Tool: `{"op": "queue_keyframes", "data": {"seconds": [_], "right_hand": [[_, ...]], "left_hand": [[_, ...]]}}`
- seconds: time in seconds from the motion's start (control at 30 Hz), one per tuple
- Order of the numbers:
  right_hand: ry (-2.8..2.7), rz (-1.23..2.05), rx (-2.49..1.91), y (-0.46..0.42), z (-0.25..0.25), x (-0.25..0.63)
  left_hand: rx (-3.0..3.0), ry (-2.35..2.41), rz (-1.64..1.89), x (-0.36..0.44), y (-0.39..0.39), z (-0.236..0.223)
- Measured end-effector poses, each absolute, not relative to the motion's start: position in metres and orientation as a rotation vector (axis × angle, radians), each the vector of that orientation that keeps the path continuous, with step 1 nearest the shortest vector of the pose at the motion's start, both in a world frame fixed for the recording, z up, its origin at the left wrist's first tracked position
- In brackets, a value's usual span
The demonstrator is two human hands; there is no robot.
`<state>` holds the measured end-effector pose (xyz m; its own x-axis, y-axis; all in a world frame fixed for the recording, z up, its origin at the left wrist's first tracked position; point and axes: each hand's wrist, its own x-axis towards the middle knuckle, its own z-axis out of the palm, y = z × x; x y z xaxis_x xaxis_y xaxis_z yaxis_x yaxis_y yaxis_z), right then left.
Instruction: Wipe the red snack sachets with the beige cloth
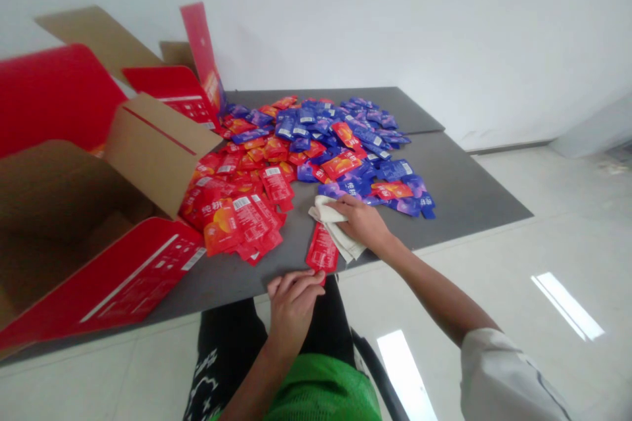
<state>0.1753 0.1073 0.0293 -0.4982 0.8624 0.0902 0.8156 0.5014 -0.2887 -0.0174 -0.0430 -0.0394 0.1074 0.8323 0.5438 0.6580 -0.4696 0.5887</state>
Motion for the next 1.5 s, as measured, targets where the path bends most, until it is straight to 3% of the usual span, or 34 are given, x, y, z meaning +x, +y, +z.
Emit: {"op": "queue_keyframes", "data": {"seconds": [0.3,0.53,0.63,0.87,1.2,1.37,1.5], "right_hand": [[-2.587,0.614,-1.1,0.04,0.015,0.156],[-2.524,0.31,-1.449,0.107,0.024,0.174],[-2.513,0.282,-1.426,0.098,0.032,0.174],[-2.601,0.588,-1.07,0.039,0.014,0.159],[-2.5,0.229,-1.408,0.1,0.032,0.175],[-2.566,0.488,-1.08,0.043,0.026,0.159],[-2.583,0.55,-1.148,0.043,0.015,0.155]], "left_hand": [[2.228,1.528,1.289,-0.02,-0.044,-0.043],[2.172,1.489,1.299,-0.017,-0.043,-0.038],[2.182,1.481,1.296,-0.017,-0.044,-0.037],[2.224,1.546,1.251,-0.02,-0.045,-0.041],[2.191,1.517,1.247,-0.018,-0.044,-0.039],[2.262,1.552,1.261,-0.02,-0.044,-0.042],[2.236,1.529,1.269,-0.02,-0.044,-0.04]]}}
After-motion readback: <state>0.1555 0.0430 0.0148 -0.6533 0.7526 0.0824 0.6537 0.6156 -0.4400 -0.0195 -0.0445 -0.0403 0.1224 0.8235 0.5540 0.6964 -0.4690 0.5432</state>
